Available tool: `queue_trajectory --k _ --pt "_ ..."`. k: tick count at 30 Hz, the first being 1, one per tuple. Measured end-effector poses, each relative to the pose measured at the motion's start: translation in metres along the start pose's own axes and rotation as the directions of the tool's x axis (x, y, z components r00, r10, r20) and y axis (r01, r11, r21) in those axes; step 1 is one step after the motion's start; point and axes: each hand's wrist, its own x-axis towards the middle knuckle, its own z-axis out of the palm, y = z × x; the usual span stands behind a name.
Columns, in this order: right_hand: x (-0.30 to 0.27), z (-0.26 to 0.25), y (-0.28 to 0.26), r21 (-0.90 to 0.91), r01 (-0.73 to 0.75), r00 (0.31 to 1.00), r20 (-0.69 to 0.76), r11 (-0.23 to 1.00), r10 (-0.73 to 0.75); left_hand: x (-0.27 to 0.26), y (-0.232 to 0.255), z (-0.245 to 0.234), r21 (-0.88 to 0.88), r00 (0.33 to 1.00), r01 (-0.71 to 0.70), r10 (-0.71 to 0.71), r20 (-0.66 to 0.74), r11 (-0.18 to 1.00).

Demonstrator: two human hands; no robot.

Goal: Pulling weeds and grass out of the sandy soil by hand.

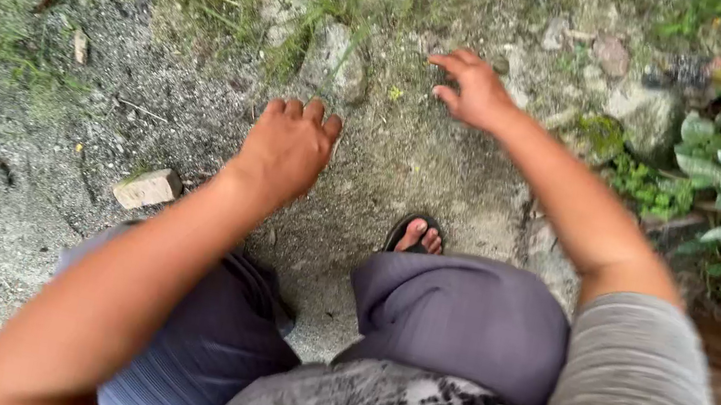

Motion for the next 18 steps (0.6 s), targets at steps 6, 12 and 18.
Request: queue_trajectory --k 6,12,18 --pt "0.045 0.024 -0.028 0.255 -0.023 0.988 -0.145 0.967 0.061 -0.023 0.028 -0.034 -0.371 0.956 0.022 -0.128 -0.263 0.928" --pt "0.055 0.066 0.024 0.486 0.033 0.914 -0.367 0.874 0.17 0.02 0.026 -0.002 -0.406 0.966 -0.058 -0.051 -0.253 0.912" --pt "0.043 0.058 0.042 0.776 -0.072 0.802 -0.328 0.627 0.499 0.127 -0.023 0.104 -0.101 0.998 0.045 -0.049 -0.043 0.994"
